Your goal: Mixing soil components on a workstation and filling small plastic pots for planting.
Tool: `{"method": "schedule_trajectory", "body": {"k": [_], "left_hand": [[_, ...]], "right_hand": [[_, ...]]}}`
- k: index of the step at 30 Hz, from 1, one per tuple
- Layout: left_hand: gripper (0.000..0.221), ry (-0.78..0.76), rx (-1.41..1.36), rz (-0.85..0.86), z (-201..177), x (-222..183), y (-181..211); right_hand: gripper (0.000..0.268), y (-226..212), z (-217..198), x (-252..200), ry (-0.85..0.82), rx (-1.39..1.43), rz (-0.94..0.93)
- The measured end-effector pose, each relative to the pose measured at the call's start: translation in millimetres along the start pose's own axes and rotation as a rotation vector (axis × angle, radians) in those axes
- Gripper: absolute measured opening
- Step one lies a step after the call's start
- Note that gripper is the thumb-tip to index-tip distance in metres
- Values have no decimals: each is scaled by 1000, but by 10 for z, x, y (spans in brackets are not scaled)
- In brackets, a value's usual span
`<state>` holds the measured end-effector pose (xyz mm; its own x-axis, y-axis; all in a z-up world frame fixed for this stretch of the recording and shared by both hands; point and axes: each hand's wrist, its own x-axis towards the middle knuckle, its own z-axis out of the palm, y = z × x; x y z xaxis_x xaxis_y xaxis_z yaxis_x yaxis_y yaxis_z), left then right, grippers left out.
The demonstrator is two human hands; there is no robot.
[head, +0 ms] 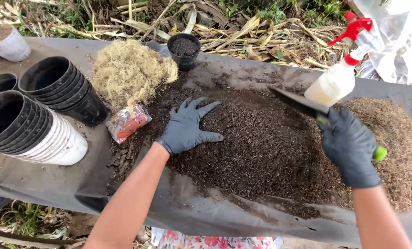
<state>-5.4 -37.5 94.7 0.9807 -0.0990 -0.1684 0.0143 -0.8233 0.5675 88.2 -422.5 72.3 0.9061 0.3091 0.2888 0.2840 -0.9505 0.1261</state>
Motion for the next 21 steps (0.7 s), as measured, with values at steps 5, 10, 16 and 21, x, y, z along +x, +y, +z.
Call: {"method": "schedule_trajectory", "body": {"k": [5, 10, 16, 21], "left_hand": [[83, 176, 87, 69, 252, 196, -358], [55, 505, 15, 304, 477, 322, -618], [66, 609, -450, 512, 319, 109, -546], [46, 566, -655, 465, 346, 122, -549]], "right_hand": [[36, -54, 72, -75, -216, -15, 133], [42, -576, -664, -40, -456, 326, 330], [19, -478, -126, -93, 412, -30, -143], [8, -810, -398, -360, 440, -65, -240]]}}
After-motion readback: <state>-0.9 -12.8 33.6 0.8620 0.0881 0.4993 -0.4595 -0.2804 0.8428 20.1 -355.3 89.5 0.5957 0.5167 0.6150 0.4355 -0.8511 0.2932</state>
